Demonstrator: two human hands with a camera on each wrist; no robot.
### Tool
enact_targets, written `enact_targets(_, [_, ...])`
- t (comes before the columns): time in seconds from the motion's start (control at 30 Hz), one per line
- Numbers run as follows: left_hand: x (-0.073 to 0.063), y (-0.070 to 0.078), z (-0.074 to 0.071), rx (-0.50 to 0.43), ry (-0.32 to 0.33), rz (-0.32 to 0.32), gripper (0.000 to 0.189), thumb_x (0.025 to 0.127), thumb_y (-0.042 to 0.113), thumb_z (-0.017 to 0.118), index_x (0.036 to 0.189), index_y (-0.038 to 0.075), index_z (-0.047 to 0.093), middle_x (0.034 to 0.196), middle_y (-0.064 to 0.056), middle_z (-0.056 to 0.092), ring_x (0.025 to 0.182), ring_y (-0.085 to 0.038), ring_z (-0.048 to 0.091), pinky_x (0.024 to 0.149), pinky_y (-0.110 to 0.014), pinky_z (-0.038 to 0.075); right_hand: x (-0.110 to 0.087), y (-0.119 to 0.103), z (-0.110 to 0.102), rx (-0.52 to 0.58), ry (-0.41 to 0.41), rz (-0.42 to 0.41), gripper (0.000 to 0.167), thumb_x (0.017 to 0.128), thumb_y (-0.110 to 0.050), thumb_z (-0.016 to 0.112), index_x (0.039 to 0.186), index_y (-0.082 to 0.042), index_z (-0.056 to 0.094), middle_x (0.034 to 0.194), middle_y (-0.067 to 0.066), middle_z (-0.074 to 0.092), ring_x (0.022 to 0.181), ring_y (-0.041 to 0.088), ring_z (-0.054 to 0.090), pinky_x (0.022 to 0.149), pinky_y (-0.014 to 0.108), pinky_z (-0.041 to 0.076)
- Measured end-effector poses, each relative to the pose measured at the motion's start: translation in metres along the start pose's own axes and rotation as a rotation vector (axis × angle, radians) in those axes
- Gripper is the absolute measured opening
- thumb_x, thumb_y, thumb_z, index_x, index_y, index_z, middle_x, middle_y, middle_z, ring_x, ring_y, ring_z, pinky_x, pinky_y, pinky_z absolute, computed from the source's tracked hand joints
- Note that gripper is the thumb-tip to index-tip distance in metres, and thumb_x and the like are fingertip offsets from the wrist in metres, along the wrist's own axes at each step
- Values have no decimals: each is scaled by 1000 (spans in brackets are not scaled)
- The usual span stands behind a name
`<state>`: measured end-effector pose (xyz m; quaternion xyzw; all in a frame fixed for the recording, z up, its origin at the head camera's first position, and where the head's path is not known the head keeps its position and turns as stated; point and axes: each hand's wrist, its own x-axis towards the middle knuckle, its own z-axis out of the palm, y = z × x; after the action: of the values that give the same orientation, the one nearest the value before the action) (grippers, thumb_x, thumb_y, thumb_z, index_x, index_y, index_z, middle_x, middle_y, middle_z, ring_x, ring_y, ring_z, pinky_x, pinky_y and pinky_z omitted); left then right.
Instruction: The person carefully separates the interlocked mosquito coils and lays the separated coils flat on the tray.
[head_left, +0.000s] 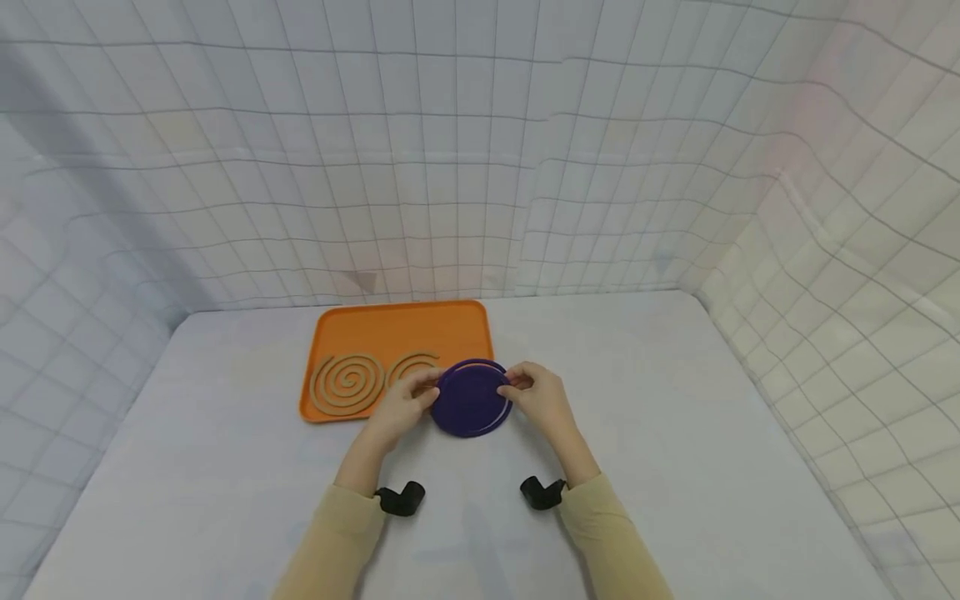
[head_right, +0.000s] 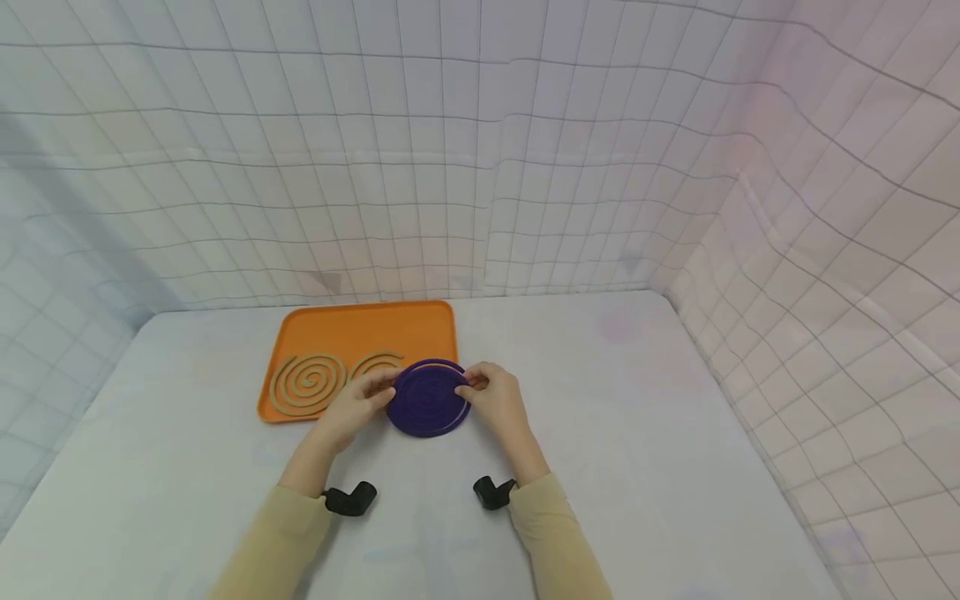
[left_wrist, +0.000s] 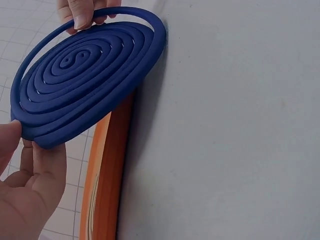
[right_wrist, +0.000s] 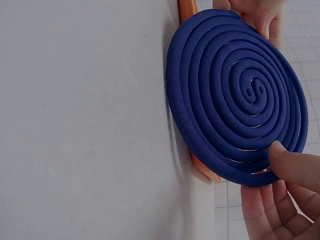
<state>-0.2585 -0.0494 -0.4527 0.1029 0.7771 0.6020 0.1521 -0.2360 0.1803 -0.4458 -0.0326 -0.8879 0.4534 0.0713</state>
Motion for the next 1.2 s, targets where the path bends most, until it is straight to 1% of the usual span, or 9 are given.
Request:
enact_targets(0.07, [0, -2, 0, -6, 2, -5, 40, 101, 3, 50, 140, 0, 50, 135, -21, 55, 122, -29, 54, 96, -31, 49, 0, 1, 0, 0, -2, 1, 15, 80, -10, 80, 91, -8, 70, 88, 6, 70, 82, 16, 64, 73, 27, 54])
enact_targets(0.17, [-1, -3, 0, -30, 21, -4, 39, 101, 4, 51, 139, 1, 51, 133, -20, 57, 120, -27, 56, 94, -30, 50, 0, 2, 0, 13, -8, 8, 15, 80, -11, 81, 91, -8, 70, 87, 6, 71, 81, 16, 64, 71, 26, 52])
enact_targets(0.3, [-1, -3, 3, -93, 82, -10, 34, 100, 7, 54, 134, 1, 56, 125, -18, 62, 106, -16, 61, 85, -23, 50, 1, 5, -1, 65, -20, 33, 16, 79, -11, 82, 90, -8, 70, 86, 6, 71, 79, 14, 63, 69, 24, 50])
enact_targets(0.47, [-1, -5, 7, -147, 145, -35, 28, 100, 13, 56, 126, 2, 60, 119, -15, 66, 93, -5, 60, 78, -19, 49, 3, 9, -1, 148, -29, 70, 15, 79, -8, 81, 89, -4, 70, 81, 6, 71, 72, 8, 62, 65, 22, 49])
enact_targets(0.67, [-2, -9, 9, -108, 153, -37, 30, 102, 19, 55, 126, 3, 61, 121, -14, 67, 97, -7, 60, 81, -21, 49, 4, 11, 2, 207, -50, 91, 15, 80, -6, 79, 89, -2, 69, 79, 6, 72, 68, 5, 63, 64, 21, 50])
enact_targets(0.8, [-2, -9, 9, -106, 159, -43, 31, 102, 21, 54, 126, 3, 61, 121, -14, 66, 96, -7, 58, 79, -21, 48, 4, 11, 2, 206, -65, 81, 16, 80, -6, 79, 90, -1, 68, 79, 6, 71, 68, 5, 62, 65, 21, 49])
enact_targets(0.93, [-2, -9, 8, -127, 163, -46, 31, 102, 20, 55, 126, 1, 61, 120, -15, 65, 96, -6, 57, 80, -20, 48, 3, 9, 0, 214, -95, 97, 17, 81, -8, 79, 91, -1, 66, 80, 5, 69, 68, 5, 62, 67, 22, 49])
enact_targets(1.07, [-2, -9, 7, -153, 157, -49, 32, 102, 20, 54, 127, 1, 60, 123, -15, 65, 101, -7, 58, 84, -19, 49, 3, 9, 0, 282, -127, 128, 20, 82, -7, 78, 95, 1, 65, 82, 3, 67, 71, 5, 61, 69, 22, 51])
enact_targets(1.2, [-3, -9, 6, -195, 131, -52, 34, 102, 19, 54, 129, 0, 59, 125, -15, 64, 104, -7, 59, 88, -21, 50, 3, 10, 1, 341, -144, 141, 22, 82, -5, 77, 98, 4, 64, 83, 3, 67, 72, 5, 62, 70, 22, 53])
